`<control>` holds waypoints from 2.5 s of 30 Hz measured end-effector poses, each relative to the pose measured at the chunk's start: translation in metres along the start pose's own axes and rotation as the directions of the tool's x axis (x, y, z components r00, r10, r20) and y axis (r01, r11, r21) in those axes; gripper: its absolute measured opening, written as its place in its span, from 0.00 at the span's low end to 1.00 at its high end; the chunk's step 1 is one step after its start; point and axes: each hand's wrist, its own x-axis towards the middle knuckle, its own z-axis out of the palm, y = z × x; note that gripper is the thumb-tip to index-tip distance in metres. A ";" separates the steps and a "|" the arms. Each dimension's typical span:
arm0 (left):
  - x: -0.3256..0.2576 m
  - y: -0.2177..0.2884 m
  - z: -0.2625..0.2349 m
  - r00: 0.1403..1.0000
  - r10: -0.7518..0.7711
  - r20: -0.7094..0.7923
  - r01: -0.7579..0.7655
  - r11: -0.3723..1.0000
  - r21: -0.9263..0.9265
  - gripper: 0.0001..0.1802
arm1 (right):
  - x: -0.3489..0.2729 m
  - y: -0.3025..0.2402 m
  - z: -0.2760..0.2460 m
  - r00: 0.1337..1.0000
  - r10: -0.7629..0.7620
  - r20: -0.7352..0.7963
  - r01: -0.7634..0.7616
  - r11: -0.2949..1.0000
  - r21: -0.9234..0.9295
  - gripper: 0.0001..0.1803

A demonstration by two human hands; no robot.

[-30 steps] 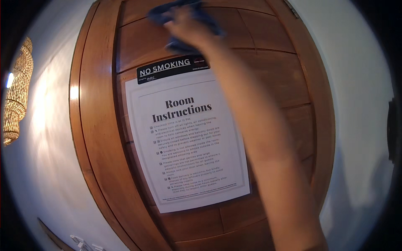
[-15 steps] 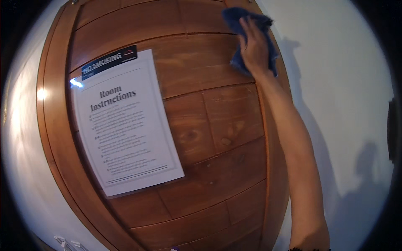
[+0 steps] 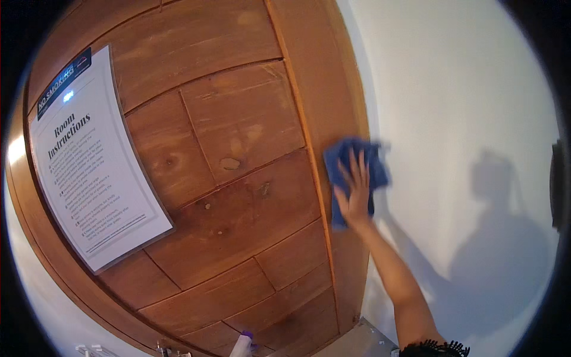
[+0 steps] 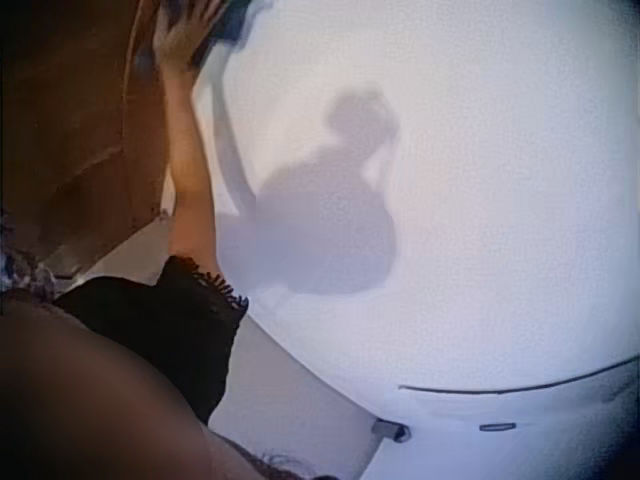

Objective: Cleaning the hotel room door using spray and cloth.

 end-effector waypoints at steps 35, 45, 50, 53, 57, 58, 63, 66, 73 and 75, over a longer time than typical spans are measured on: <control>-0.063 -0.029 0.025 0.921 0.359 0.151 -0.337 0.929 -0.154 0.21 | 0.062 -0.037 0.005 0.981 -0.151 -0.124 0.144 0.988 -0.061 0.28; -0.009 -0.015 0.073 0.942 0.335 0.014 -0.324 0.920 -0.222 0.21 | -0.174 -0.007 0.010 0.909 0.006 0.418 0.003 1.000 -0.020 0.35; 0.032 0.004 0.102 0.972 0.229 0.052 -0.224 0.971 -0.081 0.24 | -0.146 0.011 -0.006 0.919 -0.211 0.333 0.177 0.976 0.130 0.34; 0.042 0.016 0.116 0.994 0.102 0.037 -0.100 0.994 -0.044 0.28 | 0.013 0.006 -0.014 0.961 -0.256 0.109 0.245 0.964 0.100 0.32; 0.052 0.021 0.131 0.994 0.102 0.048 -0.095 0.988 -0.121 0.24 | 0.210 0.003 -0.015 0.925 -0.293 -0.242 0.323 0.942 0.094 0.25; 0.056 0.021 0.133 0.994 0.096 0.057 -0.089 0.990 -0.110 0.24 | 0.235 0.003 -0.015 0.863 -0.338 -0.376 0.374 0.927 0.027 0.25; 0.063 0.011 0.138 0.985 0.170 -0.017 -0.170 0.969 -0.178 0.24 | 0.182 0.012 -0.014 0.931 -0.277 -0.238 0.290 0.957 0.022 0.25; 0.060 0.003 0.136 0.991 0.127 -0.029 -0.130 0.975 -0.181 0.25 | 0.074 0.016 -0.023 0.985 -0.174 -0.004 0.174 0.980 0.096 0.28; 0.042 0.002 0.106 0.998 0.011 -0.054 -0.016 0.995 -0.095 0.27 | 0.030 -0.014 -0.013 0.989 -0.143 0.038 0.140 0.988 0.070 0.30; 0.036 0.009 0.091 0.998 0.023 -0.051 -0.025 0.999 -0.024 0.28 | 0.095 -0.045 -0.001 0.963 -0.269 -0.008 0.268 0.963 -0.016 0.31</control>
